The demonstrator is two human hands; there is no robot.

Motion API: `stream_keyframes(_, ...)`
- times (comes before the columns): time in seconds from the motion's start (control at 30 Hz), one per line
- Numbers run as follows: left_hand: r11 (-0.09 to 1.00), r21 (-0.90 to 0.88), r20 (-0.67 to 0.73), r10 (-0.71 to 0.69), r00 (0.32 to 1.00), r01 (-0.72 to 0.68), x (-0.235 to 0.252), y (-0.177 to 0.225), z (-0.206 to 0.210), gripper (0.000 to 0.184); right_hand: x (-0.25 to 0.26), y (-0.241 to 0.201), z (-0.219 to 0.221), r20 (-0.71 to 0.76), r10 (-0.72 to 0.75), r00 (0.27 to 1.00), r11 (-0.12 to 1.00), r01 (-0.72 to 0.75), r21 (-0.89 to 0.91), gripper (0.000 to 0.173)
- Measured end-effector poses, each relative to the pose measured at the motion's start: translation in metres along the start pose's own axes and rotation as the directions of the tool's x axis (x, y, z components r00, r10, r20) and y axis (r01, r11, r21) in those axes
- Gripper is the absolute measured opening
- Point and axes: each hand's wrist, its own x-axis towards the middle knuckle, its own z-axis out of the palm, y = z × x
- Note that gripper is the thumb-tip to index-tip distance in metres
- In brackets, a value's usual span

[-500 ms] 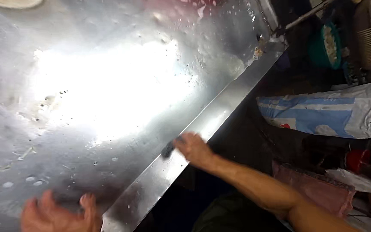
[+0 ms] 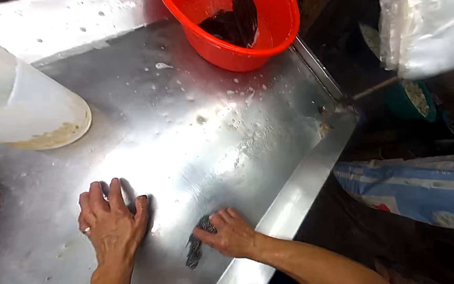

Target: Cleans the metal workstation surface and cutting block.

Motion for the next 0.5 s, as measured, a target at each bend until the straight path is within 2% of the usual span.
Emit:
stream_keyframes(0.03, 0.999, 0.034, 0.008, -0.027, 1.0, 0.027, 0.009, 0.001, 0.004, 0.08, 0.007, 0.006, 0.006, -0.029, -0.035, 0.999, 0.999, 0.034, -0.023, 0.029)
stream_keyframes(0.07, 0.996, 0.07, 0.005, -0.051, 0.999, 0.05, 0.014, 0.002, 0.008, 0.083, 0.016, 0.028, 0.004, -0.091, 0.002, 0.996, 0.999, -0.006, -0.046, 0.028)
stream_keyframes(0.17, 0.986, 0.135, -0.008, -0.098, 0.995, 0.098, 0.014, 0.003, 0.014, 0.085, 0.037, 0.144, -0.04, -0.258, 0.285, 0.923, 0.951, -0.305, -0.044, 0.029)
stream_keyframes(0.23, 0.982, 0.156, -0.018, -0.106, 0.994, 0.108, 0.017, 0.004, 0.015, 0.085, 0.041, 0.22, -0.075, -0.309, 0.391, 0.867, 0.887, -0.445, -0.125, 0.035)
stream_keyframes(0.3, 0.979, 0.17, -0.021, -0.112, 0.994, 0.114, 0.017, 0.005, 0.016, 0.085, 0.044, 0.267, -0.11, -0.325, 0.538, 0.778, 0.779, -0.606, -0.159, 0.039)
stream_keyframes(0.37, 0.975, 0.186, -0.025, -0.118, 0.993, 0.121, 0.018, 0.003, 0.017, 0.085, 0.063, 0.27, -0.141, -0.335, 0.708, 0.621, 0.647, -0.761, -0.044, 0.045)
stream_keyframes(0.4, 0.974, 0.19, -0.027, -0.12, 0.992, 0.123, 0.02, 0.003, 0.018, 0.085, 0.078, 0.252, -0.148, -0.357, 0.726, 0.588, 0.635, -0.772, 0.02, 0.047)
stream_keyframes(0.43, 0.973, 0.195, -0.03, -0.121, 0.992, 0.124, 0.021, 0.002, 0.019, 0.085, 0.095, 0.222, -0.143, -0.371, 0.684, 0.629, 0.692, -0.719, 0.057, 0.047)
stream_keyframes(0.5, 0.973, 0.2, -0.025, -0.116, 0.993, 0.118, 0.019, 0.001, 0.019, 0.081, 0.123, 0.139, -0.1, -0.302, 0.511, 0.804, 0.858, -0.499, 0.124, 0.039)
